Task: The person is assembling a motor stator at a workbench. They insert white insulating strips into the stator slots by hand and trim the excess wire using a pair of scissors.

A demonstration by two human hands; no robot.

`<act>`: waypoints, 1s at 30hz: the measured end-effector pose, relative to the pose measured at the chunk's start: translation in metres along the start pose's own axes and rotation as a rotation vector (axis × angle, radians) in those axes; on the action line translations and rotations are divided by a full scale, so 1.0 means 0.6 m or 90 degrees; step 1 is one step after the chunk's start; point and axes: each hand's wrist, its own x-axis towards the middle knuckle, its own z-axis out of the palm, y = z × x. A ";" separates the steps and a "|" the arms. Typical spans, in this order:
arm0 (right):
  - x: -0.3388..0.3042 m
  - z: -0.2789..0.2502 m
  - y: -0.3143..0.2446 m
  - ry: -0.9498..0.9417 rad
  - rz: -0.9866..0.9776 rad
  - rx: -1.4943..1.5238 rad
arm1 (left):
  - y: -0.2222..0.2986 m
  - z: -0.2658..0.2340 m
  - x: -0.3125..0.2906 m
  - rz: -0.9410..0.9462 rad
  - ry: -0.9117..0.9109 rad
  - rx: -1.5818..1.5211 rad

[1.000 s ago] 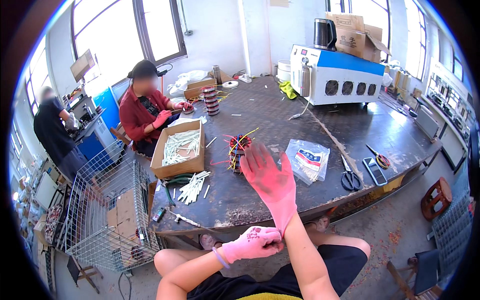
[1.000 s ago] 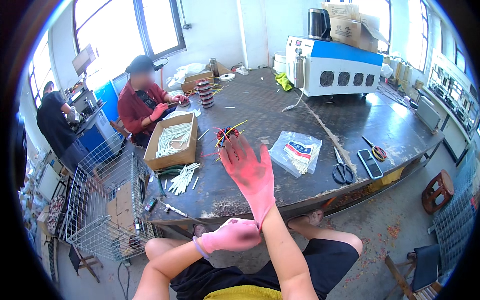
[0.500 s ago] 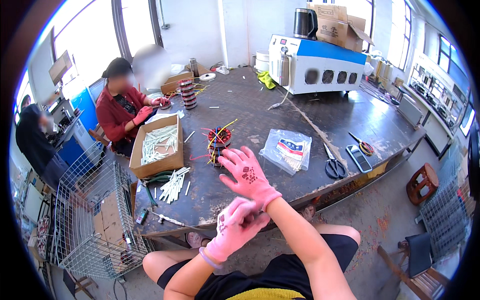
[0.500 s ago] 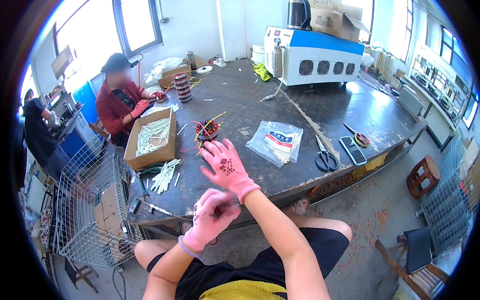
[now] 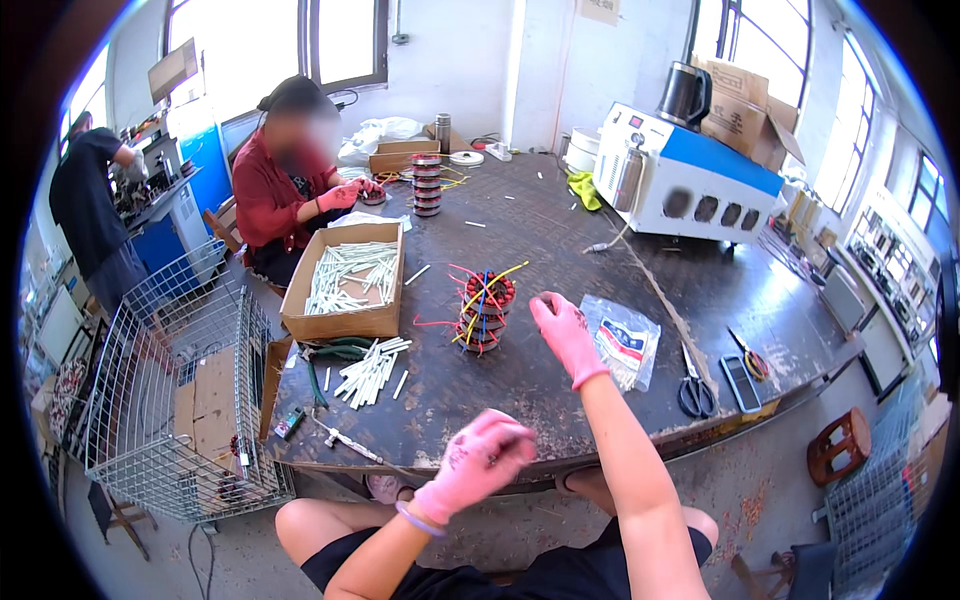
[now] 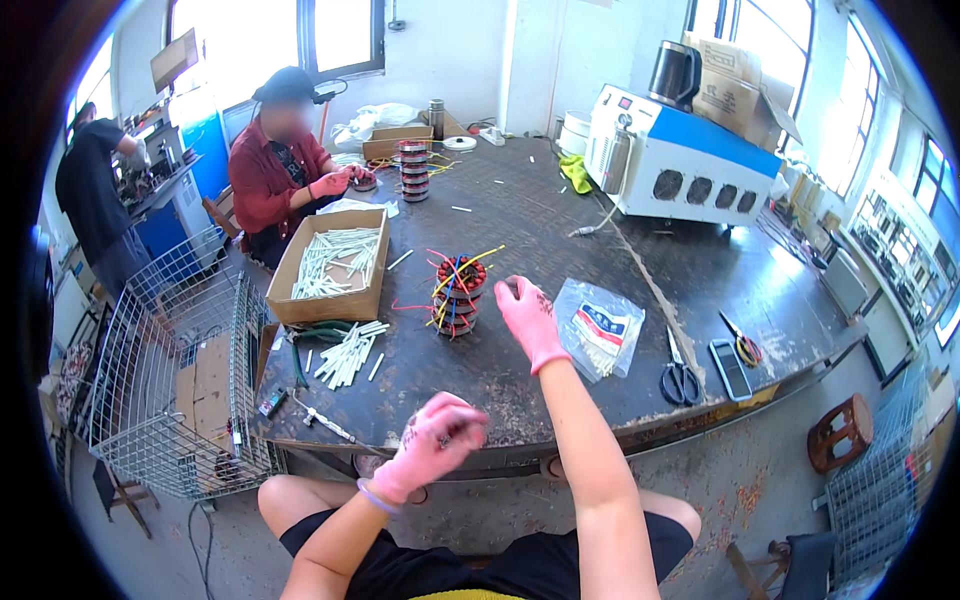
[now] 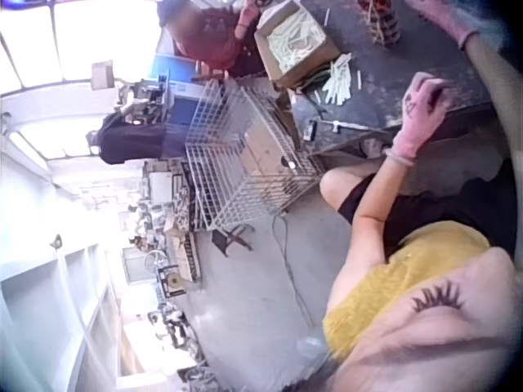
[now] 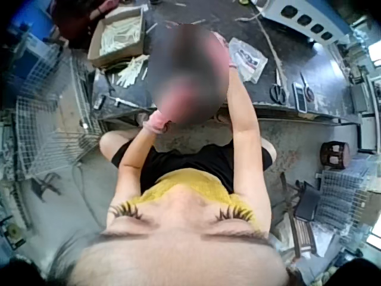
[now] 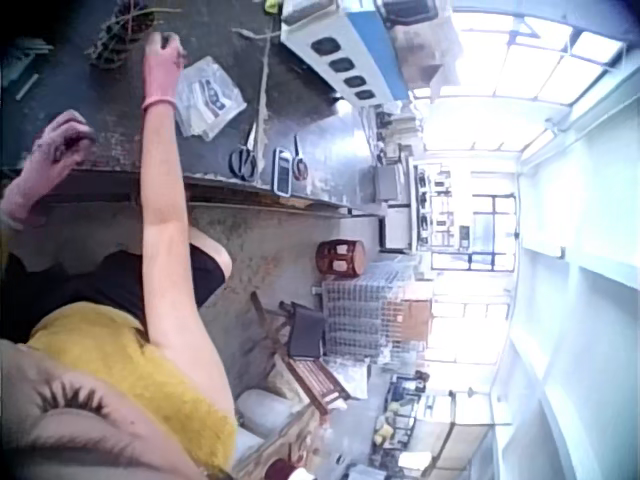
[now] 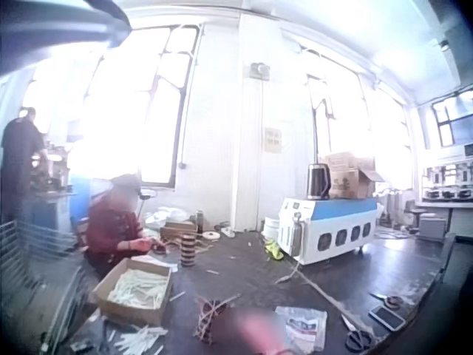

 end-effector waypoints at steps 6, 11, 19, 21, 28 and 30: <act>0.142 0.054 -0.004 -0.215 0.208 -0.011 | -0.149 -0.020 -0.055 -0.274 0.099 0.066; 0.119 0.060 -0.034 -0.114 0.027 -0.271 | -0.159 -0.013 -0.062 -0.242 0.072 0.130; -0.098 -0.045 -0.068 -0.284 -0.115 -0.134 | -0.182 -0.024 -0.083 -0.221 0.410 -0.246; -0.152 -0.051 -0.031 -0.319 -0.101 -0.256 | -0.176 -0.012 -0.071 -0.223 0.449 -0.199; -0.200 -0.003 0.044 -0.178 -0.119 -0.315 | -0.214 -0.004 -0.080 -0.206 0.486 -0.088; -0.203 -0.007 0.021 -0.182 -0.227 -0.343 | -0.220 -0.015 -0.089 -0.210 0.464 -0.055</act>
